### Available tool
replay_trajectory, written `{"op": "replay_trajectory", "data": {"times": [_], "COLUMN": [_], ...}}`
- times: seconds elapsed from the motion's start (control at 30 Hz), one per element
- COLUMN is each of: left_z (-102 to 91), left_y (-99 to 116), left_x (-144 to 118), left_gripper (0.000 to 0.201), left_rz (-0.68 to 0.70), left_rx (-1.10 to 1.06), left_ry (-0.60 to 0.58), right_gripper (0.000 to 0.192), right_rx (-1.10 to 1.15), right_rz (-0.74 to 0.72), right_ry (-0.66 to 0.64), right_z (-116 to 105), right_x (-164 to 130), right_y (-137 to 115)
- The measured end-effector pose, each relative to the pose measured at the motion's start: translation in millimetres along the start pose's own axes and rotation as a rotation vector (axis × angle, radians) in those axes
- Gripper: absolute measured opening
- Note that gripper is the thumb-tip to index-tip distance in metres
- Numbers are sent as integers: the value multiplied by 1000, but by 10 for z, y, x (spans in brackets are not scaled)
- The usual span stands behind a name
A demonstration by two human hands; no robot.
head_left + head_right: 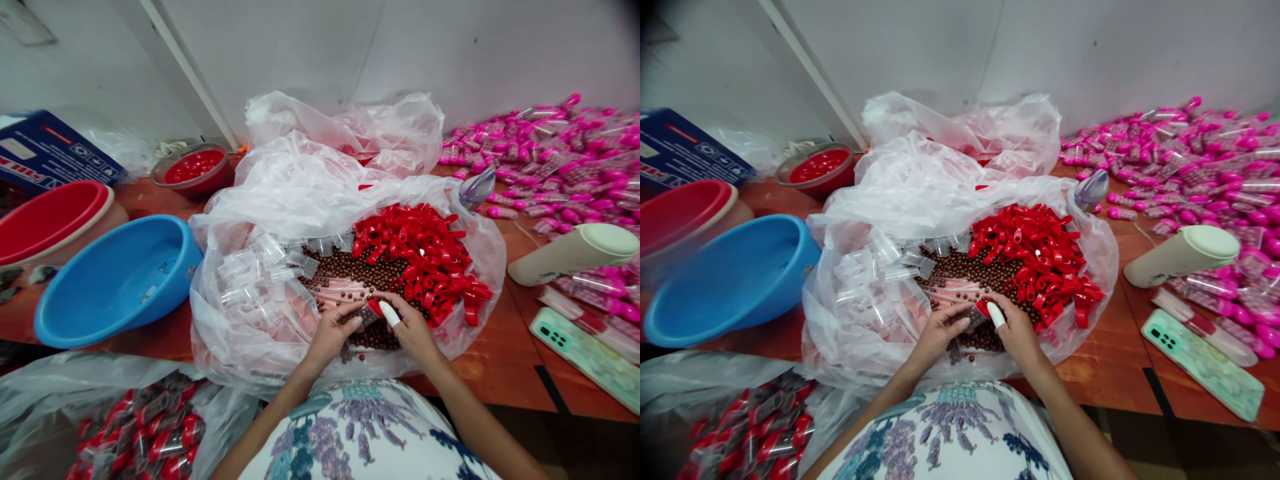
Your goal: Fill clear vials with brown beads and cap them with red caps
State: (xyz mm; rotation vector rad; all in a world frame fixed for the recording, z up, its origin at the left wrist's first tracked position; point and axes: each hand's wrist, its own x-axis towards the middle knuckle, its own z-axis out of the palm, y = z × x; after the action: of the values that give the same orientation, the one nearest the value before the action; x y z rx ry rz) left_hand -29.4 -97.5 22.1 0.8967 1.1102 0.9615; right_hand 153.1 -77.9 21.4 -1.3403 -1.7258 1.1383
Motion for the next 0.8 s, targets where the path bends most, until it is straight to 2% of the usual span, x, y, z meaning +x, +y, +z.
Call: {"op": "replay_trajectory", "data": {"times": [0.13, 0.23, 0.43, 0.53, 0.63, 0.8], "left_z": [34, 61, 71, 55, 45, 46], "left_y": [10, 6, 2, 28, 66, 82], "left_x": [0, -2, -27, -41, -57, -75], "left_gripper": [37, 39, 39, 41, 39, 36], "left_rz": [-11, 1, -19, -28, 19, 62], "left_rx": [-107, -144, -150, -134, -68, 4], "left_ry": [55, 60, 54, 72, 85, 110], "right_gripper": [49, 67, 61, 64, 58, 54], "right_rx": [-286, -491, -649, -714, -737, -690], "right_rz": [-233, -312, -440, -477, -476, -440], "right_ry": [-31, 1, 63, 45, 19, -21], "right_z": [72, 124, 119, 97, 95, 130], "right_x": [-50, -71, -64, -59, -51, -27], "right_y": [2, 39, 68, 6, -55, -54]}}
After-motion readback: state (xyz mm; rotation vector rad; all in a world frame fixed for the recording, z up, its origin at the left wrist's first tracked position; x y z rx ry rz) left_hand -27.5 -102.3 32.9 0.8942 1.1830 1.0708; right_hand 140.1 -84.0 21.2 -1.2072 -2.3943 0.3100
